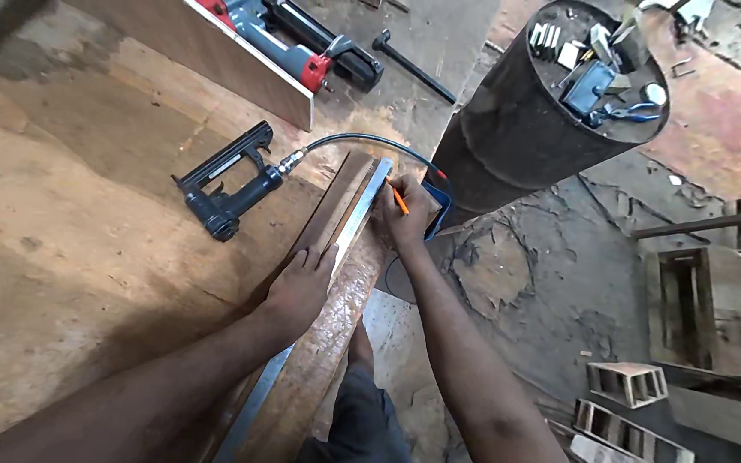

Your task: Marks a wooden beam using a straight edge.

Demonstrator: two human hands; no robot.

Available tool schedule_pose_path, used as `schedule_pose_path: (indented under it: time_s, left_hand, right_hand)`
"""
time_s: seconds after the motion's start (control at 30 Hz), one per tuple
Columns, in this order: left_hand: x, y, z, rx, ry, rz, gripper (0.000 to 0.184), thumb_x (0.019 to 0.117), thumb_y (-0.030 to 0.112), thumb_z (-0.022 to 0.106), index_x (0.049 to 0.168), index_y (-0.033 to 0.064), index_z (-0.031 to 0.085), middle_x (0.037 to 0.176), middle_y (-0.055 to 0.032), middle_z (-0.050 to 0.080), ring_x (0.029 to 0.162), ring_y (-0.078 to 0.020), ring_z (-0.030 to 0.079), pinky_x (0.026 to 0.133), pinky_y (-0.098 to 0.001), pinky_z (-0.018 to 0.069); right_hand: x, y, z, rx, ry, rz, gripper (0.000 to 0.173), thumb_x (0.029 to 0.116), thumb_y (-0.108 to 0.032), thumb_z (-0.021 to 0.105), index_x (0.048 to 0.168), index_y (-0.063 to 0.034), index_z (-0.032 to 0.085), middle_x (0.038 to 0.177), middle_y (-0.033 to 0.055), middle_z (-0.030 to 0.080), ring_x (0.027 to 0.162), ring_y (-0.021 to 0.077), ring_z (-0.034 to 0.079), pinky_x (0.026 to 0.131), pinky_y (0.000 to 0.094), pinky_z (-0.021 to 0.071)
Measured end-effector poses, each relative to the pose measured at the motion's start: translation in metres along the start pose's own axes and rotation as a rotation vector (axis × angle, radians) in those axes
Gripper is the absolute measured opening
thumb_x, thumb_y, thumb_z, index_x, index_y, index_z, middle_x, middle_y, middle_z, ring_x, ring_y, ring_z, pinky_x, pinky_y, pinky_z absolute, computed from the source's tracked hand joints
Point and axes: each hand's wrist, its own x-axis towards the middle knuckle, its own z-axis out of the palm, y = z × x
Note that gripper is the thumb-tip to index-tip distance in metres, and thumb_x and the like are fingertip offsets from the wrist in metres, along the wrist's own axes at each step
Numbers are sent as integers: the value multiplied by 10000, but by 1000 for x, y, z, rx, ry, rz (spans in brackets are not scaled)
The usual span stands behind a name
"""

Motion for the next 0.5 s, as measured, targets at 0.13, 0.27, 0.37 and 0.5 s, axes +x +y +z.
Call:
schedule_pose_path:
  time_s: [0.13, 0.27, 0.37, 0.5]
  left_hand:
    - [1, -2, 4, 22, 33, 26, 773, 842, 166, 811, 1506, 10, 446, 1732, -86, 87, 1550, -382, 207, 1244, -470, 260]
    - [1, -1, -1, 5, -1, 5, 830, 851, 192, 809, 1546, 26, 388, 1739, -68, 57, 1571, -367, 151, 1262, -473, 209]
    - [-1, 0, -1, 30, 2, 4, 702, 889, 168, 765, 1506, 35, 458, 1738, -64, 75, 1571, -366, 153, 1265, -477, 207]
    - [-3, 0, 0, -30, 17, -1, 797, 882, 147, 775, 1557, 21, 369, 1738, -69, 72, 1570, -358, 171, 1263, -458, 223]
  right_hand:
    - [2, 9, -3, 51, -16, -43, 154, 975, -133, 601, 1026, -35, 707, 860, 84, 708, 763, 176, 689, 704, 378, 583]
    - [26, 20, -3, 104, 0, -58, 121, 975, -121, 614, 1004, -40, 699, 866, 66, 711, 753, 131, 686, 700, 326, 585]
    - [14, 12, -6, 77, -31, -22, 107, 974, -135, 612, 980, -63, 689, 824, 51, 689, 722, 133, 664, 671, 343, 564]
    - [17, 16, -7, 134, -34, -6, 137, 975, -140, 618, 1017, -43, 705, 866, 62, 712, 754, 131, 682, 706, 338, 581]
